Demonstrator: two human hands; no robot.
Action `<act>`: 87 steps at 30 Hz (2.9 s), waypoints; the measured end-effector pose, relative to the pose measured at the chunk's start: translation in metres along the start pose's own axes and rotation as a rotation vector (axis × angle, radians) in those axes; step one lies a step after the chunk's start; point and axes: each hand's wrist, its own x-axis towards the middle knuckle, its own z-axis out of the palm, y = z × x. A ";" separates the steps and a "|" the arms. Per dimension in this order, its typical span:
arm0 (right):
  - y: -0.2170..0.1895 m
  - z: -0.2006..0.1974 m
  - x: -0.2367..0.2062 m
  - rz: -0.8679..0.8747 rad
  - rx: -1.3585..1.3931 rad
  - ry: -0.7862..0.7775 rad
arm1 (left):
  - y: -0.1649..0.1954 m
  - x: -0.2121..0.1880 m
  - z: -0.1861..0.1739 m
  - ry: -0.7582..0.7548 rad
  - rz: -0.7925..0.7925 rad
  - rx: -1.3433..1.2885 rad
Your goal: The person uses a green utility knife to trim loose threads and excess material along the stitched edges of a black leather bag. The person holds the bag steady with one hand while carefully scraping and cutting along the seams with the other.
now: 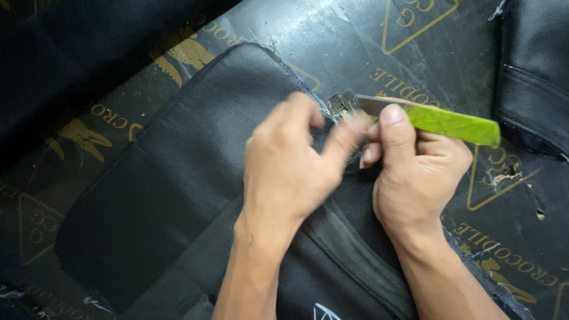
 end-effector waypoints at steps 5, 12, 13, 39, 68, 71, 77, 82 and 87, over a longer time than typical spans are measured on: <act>-0.005 0.001 0.005 0.139 0.319 0.096 | 0.000 -0.004 0.000 -0.111 0.022 0.136; -0.004 0.001 0.000 -0.017 -0.094 -0.068 | -0.005 -0.003 0.002 -0.074 0.030 0.174; -0.004 -0.002 -0.001 -0.011 -0.147 -0.070 | -0.005 -0.003 0.001 -0.085 0.034 0.133; -0.006 -0.014 -0.001 -0.321 -0.586 -0.334 | -0.018 0.004 -0.021 -0.230 -0.026 -0.209; -0.002 -0.010 0.004 0.034 -0.102 -0.096 | -0.017 0.006 -0.022 -0.232 -0.095 -0.255; 0.000 -0.013 0.001 -0.073 -0.138 -0.133 | -0.017 0.004 -0.024 -0.253 -0.123 -0.252; -0.002 -0.006 0.000 -0.043 -0.049 -0.093 | -0.004 0.001 -0.008 -0.134 -0.041 0.050; -0.012 0.001 0.002 -0.057 -0.084 -0.066 | 0.003 -0.006 0.011 -0.078 0.038 0.253; -0.013 -0.002 0.001 -0.033 0.008 -0.077 | 0.005 -0.007 0.005 -0.137 0.048 0.225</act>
